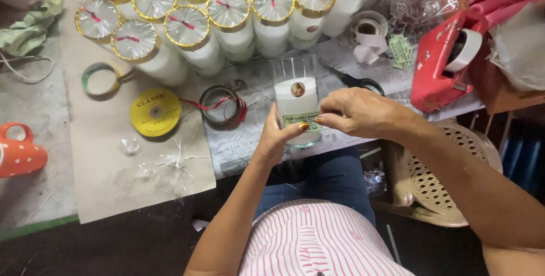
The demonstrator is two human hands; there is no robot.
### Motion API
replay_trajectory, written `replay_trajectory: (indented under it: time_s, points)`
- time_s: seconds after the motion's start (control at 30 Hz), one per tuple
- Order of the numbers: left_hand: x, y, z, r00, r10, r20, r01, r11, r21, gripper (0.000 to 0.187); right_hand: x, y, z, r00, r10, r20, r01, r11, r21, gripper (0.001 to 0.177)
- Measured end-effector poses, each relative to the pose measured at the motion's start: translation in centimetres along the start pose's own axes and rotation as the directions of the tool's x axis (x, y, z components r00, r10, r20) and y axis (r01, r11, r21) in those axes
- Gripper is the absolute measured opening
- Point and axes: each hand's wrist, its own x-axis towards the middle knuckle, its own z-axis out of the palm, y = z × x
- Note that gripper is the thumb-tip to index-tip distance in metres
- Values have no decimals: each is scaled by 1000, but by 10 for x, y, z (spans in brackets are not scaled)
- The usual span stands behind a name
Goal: Applying labels and plastic wrapping to glass jars in a production setting.
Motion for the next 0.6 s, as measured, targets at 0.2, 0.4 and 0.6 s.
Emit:
replay_trajectory:
  time_s: [0.2,0.4,0.6]
  points:
    - [-5,0,0,1000,-29,-7,29,1000,10,73,12,-6,7,998,45,-35,-48,994,-102,22]
    - [-12,17,9,989,-78,124,98,982,-160,68,-4,0,-11,984,155,-91,-154,988,15,42]
    - [-15,-1,2,977,-153,145,198,901,-385,57,-28,87,31,943,180,-279,-40,896,443,23]
